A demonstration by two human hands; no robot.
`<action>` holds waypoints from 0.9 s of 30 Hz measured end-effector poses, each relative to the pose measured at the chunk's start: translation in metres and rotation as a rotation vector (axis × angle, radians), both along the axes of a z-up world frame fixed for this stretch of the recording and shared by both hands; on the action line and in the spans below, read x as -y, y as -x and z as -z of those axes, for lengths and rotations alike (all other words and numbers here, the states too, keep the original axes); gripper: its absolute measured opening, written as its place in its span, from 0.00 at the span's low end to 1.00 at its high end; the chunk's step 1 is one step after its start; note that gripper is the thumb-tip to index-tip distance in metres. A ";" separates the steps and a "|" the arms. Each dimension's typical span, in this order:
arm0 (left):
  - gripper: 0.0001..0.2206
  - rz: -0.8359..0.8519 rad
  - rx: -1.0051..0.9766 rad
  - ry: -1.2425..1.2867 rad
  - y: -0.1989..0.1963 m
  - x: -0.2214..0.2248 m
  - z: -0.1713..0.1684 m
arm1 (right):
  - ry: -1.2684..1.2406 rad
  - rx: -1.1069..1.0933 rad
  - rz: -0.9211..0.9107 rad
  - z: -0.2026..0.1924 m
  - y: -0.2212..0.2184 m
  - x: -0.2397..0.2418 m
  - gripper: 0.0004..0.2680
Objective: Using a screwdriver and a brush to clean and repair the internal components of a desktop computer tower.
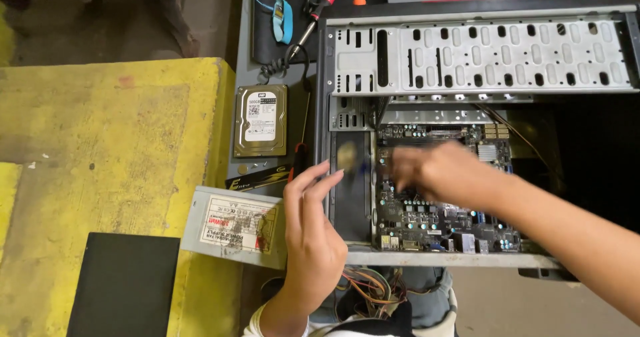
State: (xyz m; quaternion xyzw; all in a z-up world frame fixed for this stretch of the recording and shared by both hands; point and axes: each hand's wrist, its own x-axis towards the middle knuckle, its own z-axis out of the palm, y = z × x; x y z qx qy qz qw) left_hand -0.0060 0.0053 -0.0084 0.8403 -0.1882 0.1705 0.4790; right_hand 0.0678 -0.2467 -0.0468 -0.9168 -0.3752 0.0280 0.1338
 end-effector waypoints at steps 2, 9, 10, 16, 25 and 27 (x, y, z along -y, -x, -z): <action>0.19 -0.011 0.003 -0.019 0.000 0.000 0.001 | -0.161 -0.496 -0.125 -0.010 0.006 -0.006 0.20; 0.20 -0.012 0.019 -0.022 0.000 0.001 0.001 | -0.095 -0.071 0.013 -0.003 0.008 -0.004 0.23; 0.20 -0.013 0.026 -0.020 0.000 0.001 0.001 | -0.116 -0.290 -0.040 -0.008 0.011 -0.008 0.25; 0.20 -0.017 0.014 -0.036 0.001 0.000 0.001 | -0.125 -0.050 0.062 0.003 0.007 -0.006 0.22; 0.19 -0.024 0.017 -0.034 0.001 0.001 -0.001 | -0.247 -0.125 0.118 0.002 0.001 -0.002 0.16; 0.19 -0.022 0.021 -0.029 0.000 0.002 0.000 | -0.236 -0.086 0.171 -0.003 0.004 -0.008 0.23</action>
